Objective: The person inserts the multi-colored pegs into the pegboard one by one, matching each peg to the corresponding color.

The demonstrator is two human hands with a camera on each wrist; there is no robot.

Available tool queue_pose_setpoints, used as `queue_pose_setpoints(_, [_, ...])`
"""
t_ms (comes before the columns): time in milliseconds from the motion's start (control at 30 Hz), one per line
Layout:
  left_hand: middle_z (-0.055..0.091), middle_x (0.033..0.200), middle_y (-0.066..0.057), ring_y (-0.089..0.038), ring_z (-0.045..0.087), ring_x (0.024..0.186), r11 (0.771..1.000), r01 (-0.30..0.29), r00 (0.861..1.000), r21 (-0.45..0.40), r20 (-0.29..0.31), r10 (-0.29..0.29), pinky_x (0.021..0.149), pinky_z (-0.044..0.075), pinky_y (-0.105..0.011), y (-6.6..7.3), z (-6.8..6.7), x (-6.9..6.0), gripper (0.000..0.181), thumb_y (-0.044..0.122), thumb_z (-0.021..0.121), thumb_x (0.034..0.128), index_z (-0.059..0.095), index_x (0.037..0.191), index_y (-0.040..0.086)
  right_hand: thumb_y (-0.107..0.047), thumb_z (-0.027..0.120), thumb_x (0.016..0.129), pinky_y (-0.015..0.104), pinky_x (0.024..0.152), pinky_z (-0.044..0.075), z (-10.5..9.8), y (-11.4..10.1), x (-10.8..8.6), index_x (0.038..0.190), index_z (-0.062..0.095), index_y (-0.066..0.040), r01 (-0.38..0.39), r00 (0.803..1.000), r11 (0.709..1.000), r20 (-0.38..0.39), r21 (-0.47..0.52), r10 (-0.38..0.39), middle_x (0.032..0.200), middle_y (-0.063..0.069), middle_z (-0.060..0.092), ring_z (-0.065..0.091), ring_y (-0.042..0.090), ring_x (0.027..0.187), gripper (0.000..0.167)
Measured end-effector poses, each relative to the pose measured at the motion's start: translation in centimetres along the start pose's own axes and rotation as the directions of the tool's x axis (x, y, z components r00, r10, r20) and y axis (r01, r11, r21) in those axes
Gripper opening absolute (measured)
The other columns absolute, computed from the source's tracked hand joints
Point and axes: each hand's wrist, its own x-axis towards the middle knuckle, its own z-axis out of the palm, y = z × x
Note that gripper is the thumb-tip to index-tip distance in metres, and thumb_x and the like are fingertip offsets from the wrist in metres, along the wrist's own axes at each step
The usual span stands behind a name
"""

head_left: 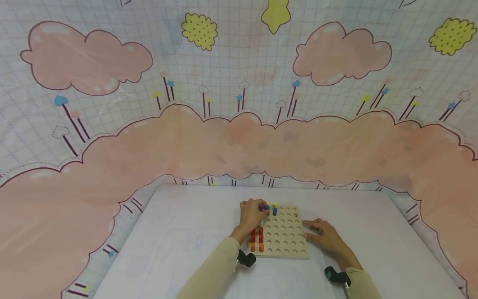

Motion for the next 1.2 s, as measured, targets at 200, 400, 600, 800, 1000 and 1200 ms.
queue_pose_setpoints(200, [0.072,0.084,0.002,-0.016,0.057,0.086,1.0,0.005,1.0,-0.011,0.013,-0.005,0.107,0.03,-0.052,0.0,0.0,0.0,0.016,0.024,0.077,0.0835,0.075,0.094,0.012,-0.044,0.072,0.085,0.061,0.105,0.031,0.1,0.0,0.0,0.128,0.066,-0.021,-0.015,1.0,1.0,-0.001,0.008,0.015,0.115,0.003,0.063,0.052,0.031,0.118,0.049])
queue_pose_setpoints(400, [0.071,0.083,0.003,-0.016,0.057,0.085,1.0,0.001,1.0,-0.001,0.009,0.0,0.107,0.032,-0.05,-0.2,0.2,0.0,0.017,0.025,0.077,0.0838,0.075,0.096,0.013,-0.044,0.073,0.084,0.063,0.105,0.031,0.1,0.0,0.1,0.128,0.066,-0.021,-0.023,1.0,1.0,-0.001,0.016,0.023,0.116,0.003,0.063,0.052,0.031,0.12,0.049])
queue_pose_setpoints(600, [0.073,0.086,0.004,-0.014,0.055,0.086,0.999,-0.032,0.999,0.031,0.011,0.032,0.101,0.035,-0.048,-0.2,0.2,0.1,0.016,0.024,0.077,0.0837,0.076,0.096,0.014,-0.044,0.073,0.084,0.064,0.105,0.03,0.1,0.1,0.2,0.128,0.066,-0.021,-0.018,1.0,1.0,-0.004,0.022,0.018,0.115,0.002,0.063,0.052,0.03,0.119,0.049])
queue_pose_setpoints(800, [0.074,0.091,0.003,-0.016,0.057,0.09,1.0,-0.023,0.999,0.015,0.024,0.023,0.098,0.037,-0.043,-0.3,0.0,0.2,0.019,0.025,0.076,0.0843,0.075,0.101,0.015,-0.043,0.073,0.084,0.062,0.103,0.032,0.1,0.1,0.2,0.127,0.067,-0.021,-0.016,1.0,1.0,-0.004,0.023,0.016,0.115,0.002,0.063,0.052,0.03,0.118,0.049])
queue_pose_setpoints(1000, [0.074,0.099,0.003,-0.015,0.06,0.089,0.995,-0.018,0.999,-0.097,0.044,0.023,0.094,0.043,-0.039,-0.7,-0.8,-0.1,0.018,0.022,0.072,0.0882,0.074,0.104,0.014,-0.043,0.074,0.083,0.061,0.102,0.034,0.1,0.0,0.2,0.126,0.067,-0.02,-0.019,1.0,0.999,0.002,0.026,0.019,0.114,0.002,0.064,0.052,0.029,0.117,0.049])
queue_pose_setpoints(1200, [0.071,0.097,0.002,-0.022,0.062,0.092,0.981,-0.012,1.0,-0.193,0.019,0.016,0.081,0.049,-0.03,-1.2,-2.0,-0.4,0.018,0.021,0.066,0.0926,0.073,0.107,0.013,-0.043,0.074,0.083,0.06,0.103,0.033,0.1,0.1,0.2,0.126,0.067,-0.021,0.004,1.0,1.0,-0.01,0.01,-0.004,0.114,0.001,0.064,0.053,0.03,0.117,0.049])
